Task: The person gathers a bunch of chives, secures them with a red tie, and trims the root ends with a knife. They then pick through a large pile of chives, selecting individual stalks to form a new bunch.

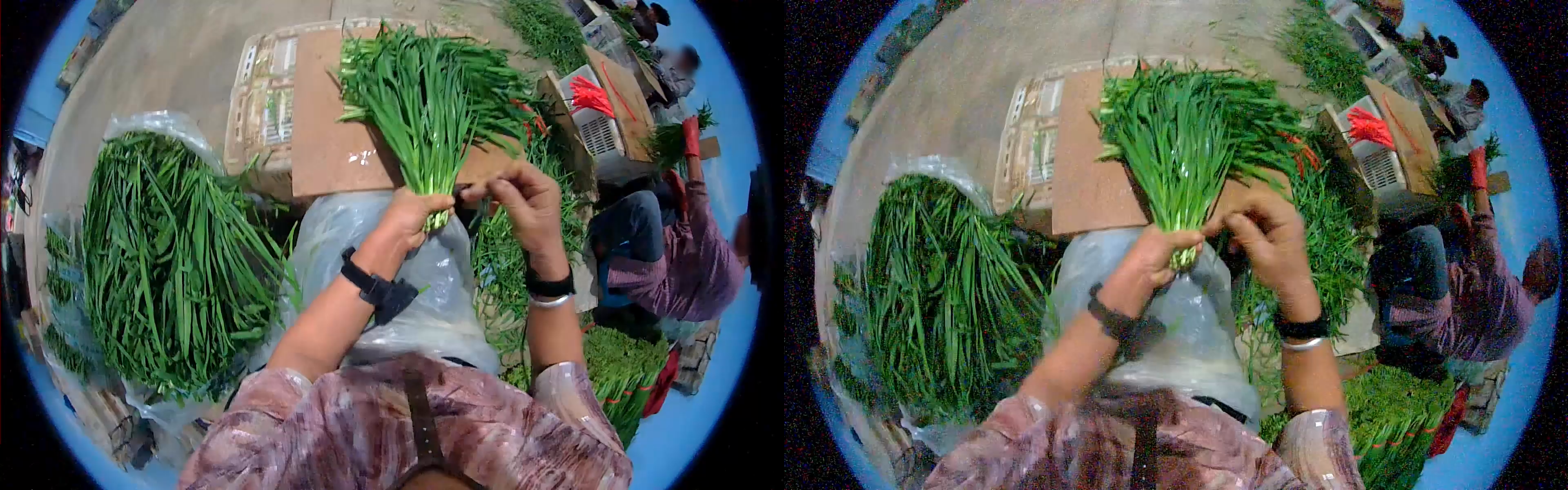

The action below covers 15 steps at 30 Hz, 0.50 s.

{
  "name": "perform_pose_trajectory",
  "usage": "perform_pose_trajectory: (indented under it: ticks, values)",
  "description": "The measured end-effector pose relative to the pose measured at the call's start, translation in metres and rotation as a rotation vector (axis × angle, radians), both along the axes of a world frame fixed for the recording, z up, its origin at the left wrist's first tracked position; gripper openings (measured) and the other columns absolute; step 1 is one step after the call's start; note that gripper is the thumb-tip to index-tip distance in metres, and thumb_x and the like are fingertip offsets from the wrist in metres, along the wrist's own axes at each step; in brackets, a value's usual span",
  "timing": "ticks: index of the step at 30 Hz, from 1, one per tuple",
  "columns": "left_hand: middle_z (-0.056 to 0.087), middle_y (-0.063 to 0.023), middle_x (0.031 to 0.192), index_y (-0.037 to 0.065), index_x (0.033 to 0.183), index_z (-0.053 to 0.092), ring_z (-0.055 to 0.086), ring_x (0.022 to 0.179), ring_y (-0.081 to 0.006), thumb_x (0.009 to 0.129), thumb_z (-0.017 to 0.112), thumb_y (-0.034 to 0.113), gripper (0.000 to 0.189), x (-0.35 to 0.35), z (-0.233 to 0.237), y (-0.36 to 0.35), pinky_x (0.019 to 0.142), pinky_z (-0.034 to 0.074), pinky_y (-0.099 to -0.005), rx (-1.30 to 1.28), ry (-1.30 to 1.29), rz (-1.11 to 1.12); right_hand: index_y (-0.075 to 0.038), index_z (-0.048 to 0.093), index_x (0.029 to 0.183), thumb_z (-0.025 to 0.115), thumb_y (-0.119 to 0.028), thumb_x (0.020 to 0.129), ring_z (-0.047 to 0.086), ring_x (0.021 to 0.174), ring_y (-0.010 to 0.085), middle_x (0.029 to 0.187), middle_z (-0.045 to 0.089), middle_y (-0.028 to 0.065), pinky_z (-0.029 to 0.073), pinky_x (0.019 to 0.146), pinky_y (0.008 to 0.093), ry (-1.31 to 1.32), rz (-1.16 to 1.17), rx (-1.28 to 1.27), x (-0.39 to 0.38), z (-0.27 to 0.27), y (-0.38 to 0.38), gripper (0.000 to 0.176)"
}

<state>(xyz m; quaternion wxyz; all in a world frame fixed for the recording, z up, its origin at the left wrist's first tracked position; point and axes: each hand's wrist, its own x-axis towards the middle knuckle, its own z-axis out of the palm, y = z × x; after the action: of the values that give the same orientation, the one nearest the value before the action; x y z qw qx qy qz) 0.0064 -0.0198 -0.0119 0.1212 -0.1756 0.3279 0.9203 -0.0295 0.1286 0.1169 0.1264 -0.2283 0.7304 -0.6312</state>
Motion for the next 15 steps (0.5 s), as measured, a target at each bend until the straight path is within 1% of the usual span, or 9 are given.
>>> perform_pose_trajectory:
  ticks: [1,3,5,6,7,9,10,13,15]
  values:
    - [0.063,-0.0085,0.079,-0.002,0.095,0.059,0.061,0.065,-0.016,0.076,0.064,-0.001,0.02,0.0,0.0,-0.002,0.054,0.051,-0.0274,0.007,-0.008,-0.022,-0.003,0.057,0.083,0.055,-0.01,0.088,0.062,0.065,0.0145,0.083,0.067,0.0064,0.047,0.054,0.0221,-0.1,-0.035,-0.008,-0.009,0.002,0.016,0.008]
    - [0.063,-0.0086,0.077,-0.002,0.095,0.059,0.061,0.064,-0.016,0.076,0.065,-0.001,0.02,0.003,0.001,-0.009,0.054,0.051,-0.0274,0.021,-0.03,-0.067,0.0,0.058,0.085,0.058,-0.013,0.086,0.065,0.067,0.0178,0.083,0.067,0.011,0.048,0.054,0.0271,-0.314,-0.065,-0.118,-0.029,-0.008,0.05,0.013]
    - [0.064,-0.01,0.08,-0.003,0.096,0.06,0.062,0.064,-0.0164,0.074,0.066,-0.001,0.023,0.008,0.009,-0.01,0.055,0.052,-0.0268,0.138,-0.041,-0.051,0.002,0.058,0.093,0.056,-0.01,0.087,0.066,0.073,0.0192,0.083,0.066,0.0117,0.05,0.058,0.027,0.273,-0.182,0.862,-0.04,-0.037,0.087,0.014]
    - [0.065,-0.011,0.081,-0.003,0.096,0.06,0.062,0.064,-0.0166,0.073,0.067,-0.002,0.024,0.01,0.017,-0.013,0.055,0.053,-0.0268,0.176,-0.028,-0.056,0.003,0.058,0.097,0.055,-0.008,0.088,0.066,0.076,0.02,0.083,0.066,0.0121,0.051,0.06,0.0269,0.578,-0.237,1.343,-0.042,-0.041,0.09,0.015]
    - [0.065,-0.012,0.083,-0.003,0.095,0.061,0.063,0.063,-0.0168,0.072,0.069,-0.003,0.024,0.012,0.021,-0.014,0.055,0.054,-0.0269,0.213,-0.021,-0.062,0.004,0.058,0.1,0.056,-0.008,0.087,0.066,0.077,0.0203,0.084,0.066,0.0126,0.051,0.061,0.0281,0.496,-0.268,1.16,-0.044,-0.046,0.092,0.018]
    - [0.066,-0.0118,0.085,-0.003,0.097,0.061,0.063,0.065,-0.0157,0.073,0.069,0.0,0.025,0.01,0.01,-0.01,0.056,0.054,-0.026,0.279,0.037,-0.061,0.006,0.058,0.106,0.057,-0.008,0.085,0.066,0.079,0.0209,0.086,0.066,0.0135,0.052,0.064,0.0305,0.339,-0.309,0.791,-0.051,-0.05,0.09,0.025]
    - [0.066,-0.0112,0.085,-0.003,0.097,0.061,0.063,0.065,-0.0153,0.073,0.069,0.0,0.026,0.01,0.01,-0.009,0.056,0.054,-0.0257,0.289,0.037,-0.074,0.007,0.059,0.105,0.06,-0.009,0.083,0.065,0.082,0.0189,0.089,0.066,0.0151,0.053,0.065,0.0317,0.129,-0.326,0.577,-0.049,-0.045,0.075,0.027]
    - [0.065,-0.0079,0.084,-0.002,0.1,0.061,0.063,0.067,-0.0138,0.074,0.069,0.003,0.027,0.009,0.009,-0.006,0.058,0.052,-0.024,0.317,0.06,-0.116,0.004,0.062,0.1,0.062,-0.012,0.08,0.066,0.076,0.0273,0.092,0.065,0.0186,0.052,0.068,0.0338,0.338,-0.263,0.285,-0.042,-0.033,0.022,0.026]
    - [0.065,-0.0068,0.083,-0.002,0.1,0.061,0.063,0.068,-0.0133,0.075,0.069,0.004,0.027,0.011,0.009,-0.004,0.059,0.052,-0.0236,0.355,0.081,-0.113,0.004,0.061,0.098,0.061,-0.012,0.079,0.064,0.077,0.0289,0.09,0.064,0.0181,0.051,0.069,0.0357,0.502,-0.242,0.388,-0.028,-0.002,-0.017,0.024]
